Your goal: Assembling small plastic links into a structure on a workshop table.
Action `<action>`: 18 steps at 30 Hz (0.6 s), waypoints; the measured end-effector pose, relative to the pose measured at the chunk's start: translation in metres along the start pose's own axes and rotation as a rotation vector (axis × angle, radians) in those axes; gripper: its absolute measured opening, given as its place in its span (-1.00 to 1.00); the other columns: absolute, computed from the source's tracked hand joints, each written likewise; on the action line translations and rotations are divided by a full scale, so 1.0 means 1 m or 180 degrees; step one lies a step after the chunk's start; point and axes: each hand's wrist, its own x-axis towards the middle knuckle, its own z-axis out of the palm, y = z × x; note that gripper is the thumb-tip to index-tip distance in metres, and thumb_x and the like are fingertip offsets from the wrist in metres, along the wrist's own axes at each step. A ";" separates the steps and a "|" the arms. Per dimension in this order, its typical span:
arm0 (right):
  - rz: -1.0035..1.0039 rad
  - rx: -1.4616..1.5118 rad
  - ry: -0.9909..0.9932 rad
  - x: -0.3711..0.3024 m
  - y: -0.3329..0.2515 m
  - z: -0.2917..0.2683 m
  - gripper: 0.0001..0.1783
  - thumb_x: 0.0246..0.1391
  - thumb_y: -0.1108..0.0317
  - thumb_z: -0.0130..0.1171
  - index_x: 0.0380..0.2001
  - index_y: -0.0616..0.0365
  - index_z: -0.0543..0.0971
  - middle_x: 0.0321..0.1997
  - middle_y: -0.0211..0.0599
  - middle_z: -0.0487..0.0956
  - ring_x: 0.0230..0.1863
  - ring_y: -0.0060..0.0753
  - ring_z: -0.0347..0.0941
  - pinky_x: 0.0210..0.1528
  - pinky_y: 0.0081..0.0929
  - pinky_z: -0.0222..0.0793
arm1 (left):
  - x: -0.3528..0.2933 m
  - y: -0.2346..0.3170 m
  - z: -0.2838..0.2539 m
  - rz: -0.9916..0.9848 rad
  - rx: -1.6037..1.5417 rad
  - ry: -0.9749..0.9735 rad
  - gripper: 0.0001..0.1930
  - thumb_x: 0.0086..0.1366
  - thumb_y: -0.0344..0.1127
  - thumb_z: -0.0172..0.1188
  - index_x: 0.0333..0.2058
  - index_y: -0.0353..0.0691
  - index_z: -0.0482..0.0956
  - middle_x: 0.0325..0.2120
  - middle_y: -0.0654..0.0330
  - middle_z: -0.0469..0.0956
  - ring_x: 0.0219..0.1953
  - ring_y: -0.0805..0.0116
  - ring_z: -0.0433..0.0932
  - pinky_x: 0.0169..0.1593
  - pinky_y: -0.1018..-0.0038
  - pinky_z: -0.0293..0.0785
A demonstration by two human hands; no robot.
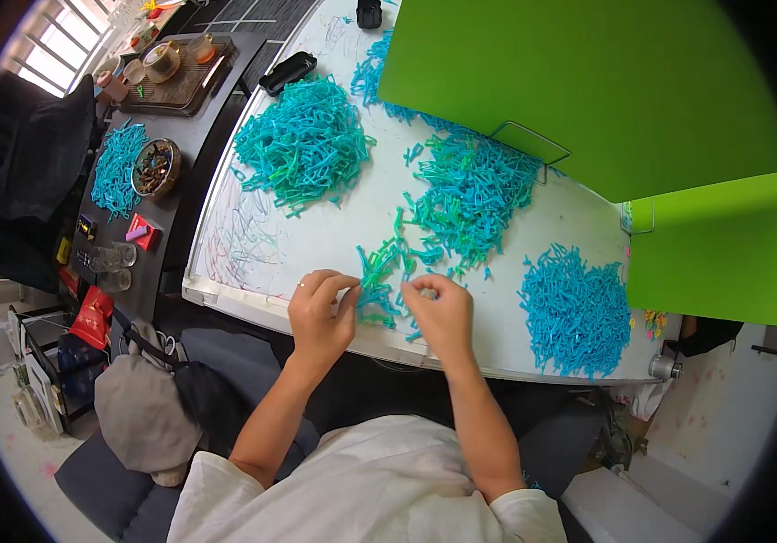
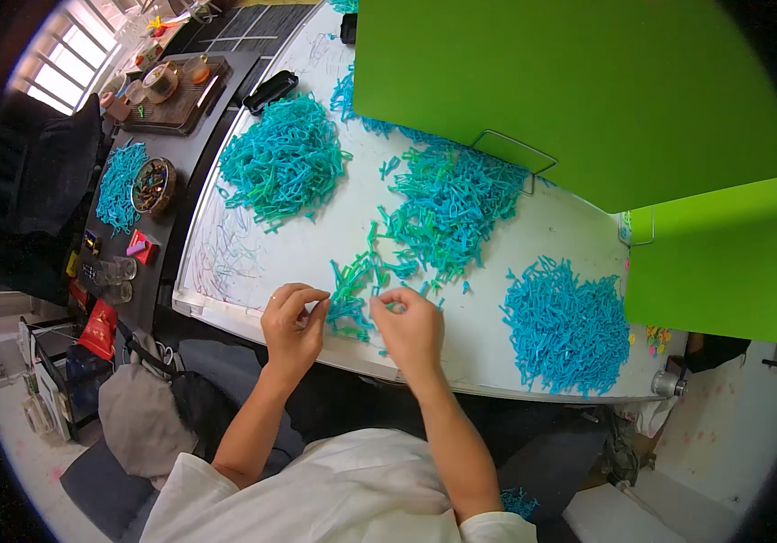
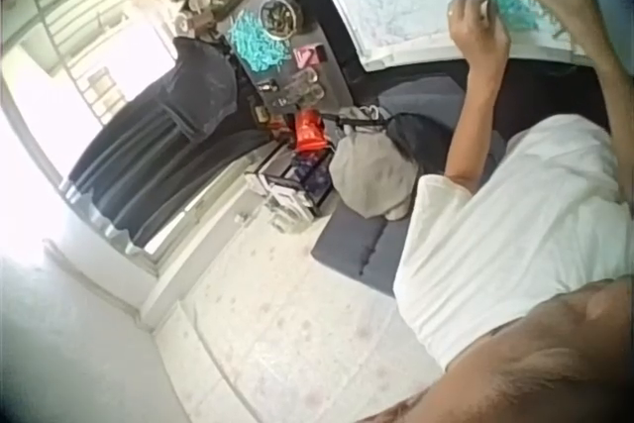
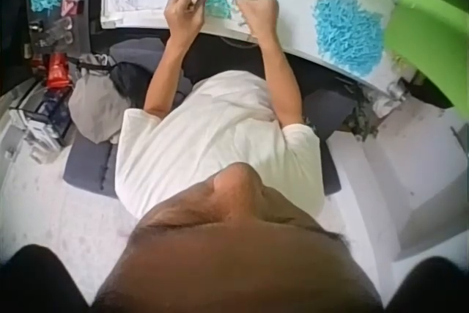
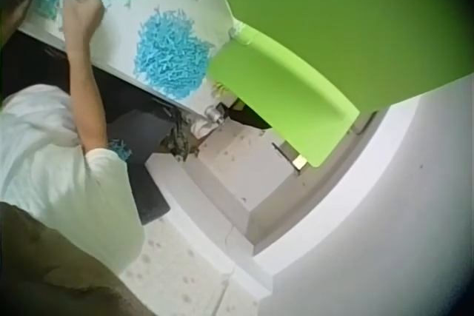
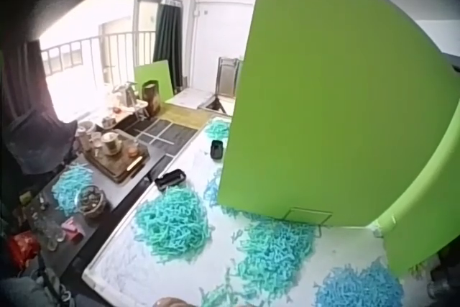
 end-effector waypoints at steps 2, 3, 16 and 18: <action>0.0054 0.1004 -0.0260 -0.004 0.020 -0.026 -0.72 0.19 0.15 0.45 -0.34 0.18 0.74 -0.46 -0.39 0.66 -0.49 -0.39 0.52 -0.46 -0.44 0.38 | 0.015 0.009 0.008 0.0335 0.0147 -0.0070 -0.81 0.15 -0.58 0.47 -0.27 -0.22 0.73 -0.32 0.13 0.64 -0.32 0.15 0.58 -0.26 0.31 0.49; 0.0331 0.1914 -0.0687 -0.005 0.031 -0.039 -0.72 0.25 0.18 0.40 -0.29 0.21 0.70 -0.47 -0.39 0.58 -0.48 -0.45 0.43 -0.49 -0.51 0.26 | 0.023 0.014 0.014 0.0679 0.0305 -0.0139 -0.80 0.13 -0.57 0.49 -0.27 -0.21 0.73 -0.31 0.12 0.64 -0.28 0.09 0.60 -0.21 0.26 0.51; 0.0893 0.5027 -0.1474 -0.019 0.083 -0.076 -0.73 0.35 0.25 0.29 -0.07 0.22 0.57 -0.11 -0.20 0.59 -0.13 -0.24 0.61 -0.24 -0.47 0.70 | 0.049 0.020 0.046 0.0791 0.0521 -0.0927 -0.84 0.06 -0.51 0.51 -0.37 -0.17 0.72 -0.30 0.14 0.60 -0.18 0.02 0.57 -0.07 0.19 0.52; 0.0694 0.5134 -0.1636 -0.010 0.088 -0.077 -0.70 0.35 0.28 0.26 0.03 0.20 0.56 -0.06 -0.15 0.63 -0.06 -0.15 0.66 -0.11 -0.31 0.79 | 0.042 0.019 0.029 0.0725 0.0437 -0.0937 -0.82 0.06 -0.53 0.50 -0.35 -0.17 0.72 -0.30 0.15 0.62 -0.19 0.02 0.58 -0.08 0.18 0.51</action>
